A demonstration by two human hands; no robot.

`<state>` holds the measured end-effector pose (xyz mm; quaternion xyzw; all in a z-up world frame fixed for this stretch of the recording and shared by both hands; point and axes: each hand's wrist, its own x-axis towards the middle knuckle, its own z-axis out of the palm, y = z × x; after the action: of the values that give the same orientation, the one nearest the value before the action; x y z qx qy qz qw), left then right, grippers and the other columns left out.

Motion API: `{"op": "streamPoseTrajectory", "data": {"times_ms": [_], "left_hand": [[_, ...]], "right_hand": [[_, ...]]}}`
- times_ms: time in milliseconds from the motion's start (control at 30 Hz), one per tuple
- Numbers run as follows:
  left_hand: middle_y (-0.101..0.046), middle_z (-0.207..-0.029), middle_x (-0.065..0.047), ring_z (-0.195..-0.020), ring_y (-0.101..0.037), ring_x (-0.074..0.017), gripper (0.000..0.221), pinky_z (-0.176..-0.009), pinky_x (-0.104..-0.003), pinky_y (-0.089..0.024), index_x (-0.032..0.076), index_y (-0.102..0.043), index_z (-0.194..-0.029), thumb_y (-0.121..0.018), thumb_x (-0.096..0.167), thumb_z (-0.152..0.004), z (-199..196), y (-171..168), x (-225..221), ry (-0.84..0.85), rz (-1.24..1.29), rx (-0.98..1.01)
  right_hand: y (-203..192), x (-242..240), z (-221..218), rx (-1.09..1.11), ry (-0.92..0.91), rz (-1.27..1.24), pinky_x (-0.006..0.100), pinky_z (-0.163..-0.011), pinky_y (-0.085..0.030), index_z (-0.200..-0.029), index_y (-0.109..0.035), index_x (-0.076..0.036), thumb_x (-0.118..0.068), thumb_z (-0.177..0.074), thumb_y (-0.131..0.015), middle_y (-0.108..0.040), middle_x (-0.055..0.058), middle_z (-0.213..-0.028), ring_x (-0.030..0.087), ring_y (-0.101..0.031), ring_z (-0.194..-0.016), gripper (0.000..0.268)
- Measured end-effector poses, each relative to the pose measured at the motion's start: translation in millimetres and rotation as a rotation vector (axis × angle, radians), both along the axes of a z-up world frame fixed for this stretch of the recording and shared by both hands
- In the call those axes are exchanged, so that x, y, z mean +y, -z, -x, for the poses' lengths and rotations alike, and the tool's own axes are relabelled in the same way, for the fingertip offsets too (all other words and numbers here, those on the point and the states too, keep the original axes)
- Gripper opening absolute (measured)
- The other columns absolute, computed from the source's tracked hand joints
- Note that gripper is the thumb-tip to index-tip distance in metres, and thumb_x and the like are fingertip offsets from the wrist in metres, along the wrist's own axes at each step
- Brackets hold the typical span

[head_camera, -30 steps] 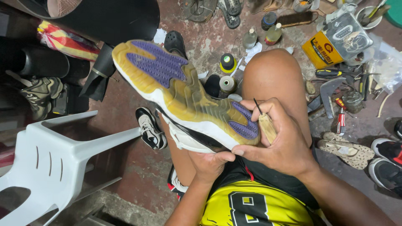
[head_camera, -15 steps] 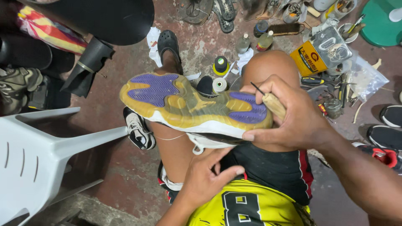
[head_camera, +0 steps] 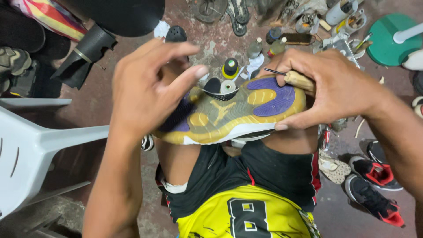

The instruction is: The person uses a hand-held tool to press and re-attach the sole of a sneaker while holding it in their hands.

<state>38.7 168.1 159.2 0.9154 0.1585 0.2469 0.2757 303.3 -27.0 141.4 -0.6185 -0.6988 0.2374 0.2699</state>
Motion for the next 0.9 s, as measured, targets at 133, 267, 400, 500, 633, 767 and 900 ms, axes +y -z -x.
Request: {"op": "streamPoseTrajectory", "data": {"times_ms": [133, 267, 400, 500, 633, 767, 900], "left_hand": [[-0.08, -0.099, 0.002, -0.072, -0.062, -0.0105, 0.042, -0.061, -0.03, -0.047, 0.016, -0.076, -0.119, -0.076, 0.039, -0.085, -32.5, 35.5, 3.1, 0.154, 0.554, 0.38], [-0.076, -0.11, -0.001, -0.098, -0.067, -0.0071, 0.046, -0.089, -0.026, -0.054, 0.007, -0.074, -0.123, -0.071, 0.044, -0.095, -41.1, 75.7, -13.7, 0.514, 0.867, 0.365], [-0.071, -0.117, -0.004, -0.107, -0.061, -0.0105, 0.055, -0.095, -0.028, -0.052, 0.002, -0.067, -0.133, -0.069, 0.044, -0.097, -36.5, 102.2, -39.2, 0.662, 1.216, 0.33], [-0.07, -0.122, -0.004, -0.111, -0.061, -0.011, 0.06, -0.099, -0.028, -0.051, 0.002, -0.062, -0.14, -0.067, 0.045, -0.098, -33.6, 114.6, -55.5, 0.659, 1.276, 0.362], [-0.064, -0.132, -0.005, -0.119, -0.058, -0.0129, 0.07, -0.105, -0.031, -0.049, 0.001, -0.051, -0.15, -0.068, 0.047, -0.099, -29.0, 123.7, -69.2, 0.658, 1.514, 0.246], [-0.061, -0.14, -0.006, -0.129, -0.057, -0.015, 0.085, -0.113, -0.031, -0.046, 0.002, -0.041, -0.156, -0.07, 0.054, -0.095, -28.6, 131.6, -79.4, 0.68, 1.615, 0.161], [-0.063, -0.134, -0.01, -0.124, -0.06, -0.0189, 0.087, -0.11, -0.035, -0.047, -0.003, -0.047, -0.151, -0.073, 0.056, -0.092, -22.9, 139.7, -89.6, 0.549, 1.757, 0.164]], "right_hand": [[-10.4, 9.9, -9.0, -0.084, -0.103, 0.106, 0.036, -0.063, -0.054, -0.1, -0.06, -0.01, -0.053, -0.047, -0.093, -0.072, 0.005, -0.089, 0.024, -0.074, -0.076, 0.075], [-14.0, 19.5, -16.6, -0.078, -0.242, 0.136, 0.036, -0.062, -0.053, -0.099, -0.06, -0.011, -0.054, -0.048, -0.093, -0.073, 0.003, -0.091, 0.024, -0.073, -0.077, 0.074], [-11.6, 30.0, -15.1, -0.093, -0.273, 0.337, 0.036, -0.059, -0.053, -0.101, -0.063, -0.011, -0.052, -0.043, -0.095, -0.072, 0.003, -0.085, 0.023, -0.072, -0.071, 0.077], [-1.8, 36.8, -12.5, 0.029, -0.447, 0.184, 0.036, -0.064, -0.051, -0.101, -0.062, -0.01, -0.052, -0.053, -0.093, -0.071, 0.003, -0.092, 0.023, -0.07, -0.077, 0.071], [1.8, 39.2, -10.7, 0.066, -0.439, 0.215, 0.034, -0.064, -0.052, -0.1, -0.06, -0.011, -0.053, -0.053, -0.093, -0.074, -0.001, -0.097, 0.021, -0.071, -0.077, 0.071], [0.0, 40.2, -6.0, -0.18, -0.347, 0.423, 0.038, -0.064, -0.052, -0.105, -0.064, -0.017, -0.054, -0.045, -0.1, -0.073, 0.0, -0.087, 0.023, -0.07, -0.076, 0.079], [5.4, 35.3, -8.9, 0.129, -0.39, 0.106, 0.032, -0.069, -0.052, -0.104, -0.058, -0.009, -0.049, -0.064, -0.088, -0.075, 0.0, -0.112, 0.021, -0.072, -0.087, 0.064]]}}
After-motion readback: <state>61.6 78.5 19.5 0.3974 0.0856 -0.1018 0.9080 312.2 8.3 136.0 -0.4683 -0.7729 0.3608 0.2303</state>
